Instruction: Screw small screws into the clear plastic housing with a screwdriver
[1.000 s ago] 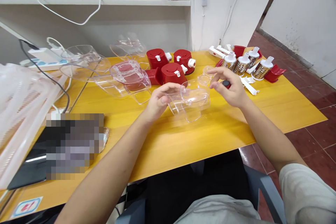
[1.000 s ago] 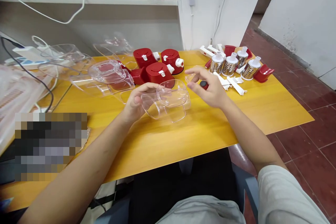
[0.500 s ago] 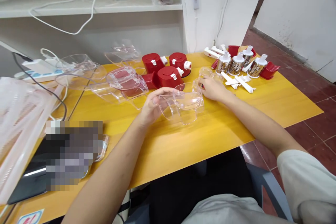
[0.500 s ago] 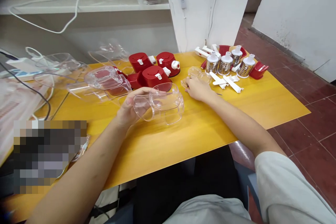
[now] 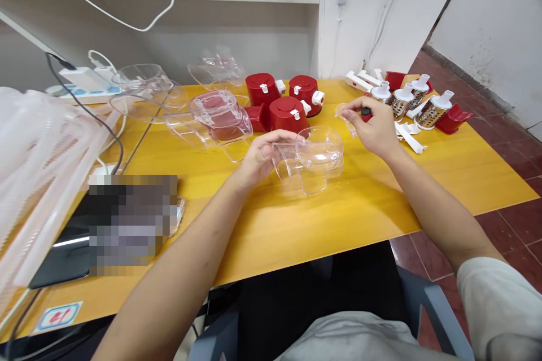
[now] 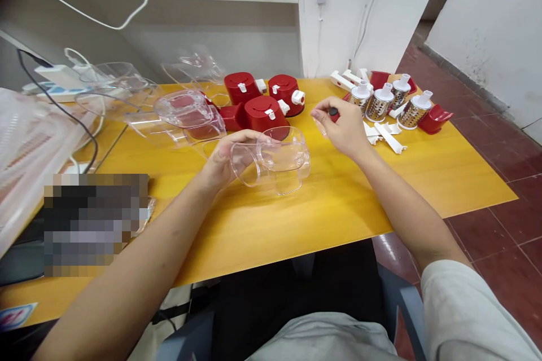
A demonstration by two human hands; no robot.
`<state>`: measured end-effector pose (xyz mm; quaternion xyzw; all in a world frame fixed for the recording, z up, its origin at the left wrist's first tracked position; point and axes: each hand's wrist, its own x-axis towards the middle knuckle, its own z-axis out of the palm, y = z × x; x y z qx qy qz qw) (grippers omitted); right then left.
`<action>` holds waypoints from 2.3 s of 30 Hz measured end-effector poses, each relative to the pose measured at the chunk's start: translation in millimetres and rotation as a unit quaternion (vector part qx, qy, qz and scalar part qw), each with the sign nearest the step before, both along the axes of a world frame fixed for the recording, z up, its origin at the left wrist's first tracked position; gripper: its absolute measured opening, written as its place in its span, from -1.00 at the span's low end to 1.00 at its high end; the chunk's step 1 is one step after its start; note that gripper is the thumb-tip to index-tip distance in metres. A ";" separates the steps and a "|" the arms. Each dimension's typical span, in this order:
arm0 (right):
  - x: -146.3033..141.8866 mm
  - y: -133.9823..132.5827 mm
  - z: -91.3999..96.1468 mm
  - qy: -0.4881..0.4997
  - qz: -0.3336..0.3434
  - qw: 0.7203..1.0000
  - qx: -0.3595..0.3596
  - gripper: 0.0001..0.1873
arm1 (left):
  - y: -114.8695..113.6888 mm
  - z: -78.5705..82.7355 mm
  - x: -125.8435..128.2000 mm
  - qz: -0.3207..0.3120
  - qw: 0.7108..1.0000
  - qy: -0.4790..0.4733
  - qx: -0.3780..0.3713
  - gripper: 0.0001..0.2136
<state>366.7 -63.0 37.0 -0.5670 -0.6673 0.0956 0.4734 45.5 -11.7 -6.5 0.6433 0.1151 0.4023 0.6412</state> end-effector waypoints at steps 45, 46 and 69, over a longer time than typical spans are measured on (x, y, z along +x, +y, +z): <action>-7.5 -29.9 24.7 -0.060 0.266 0.940 0.204 -0.63 | -10.7 12.9 14.7 0.065 0.992 -0.068 0.084 -0.44; -6.9 -29.5 23.9 -0.061 0.270 0.940 0.197 -0.60 | -10.7 13.0 14.8 0.066 0.992 -0.070 0.086 -0.45; -41.8 -44.6 23.0 0.067 0.216 0.971 0.080 -0.42 | -4.8 6.5 14.3 0.074 0.990 -0.073 0.091 -0.36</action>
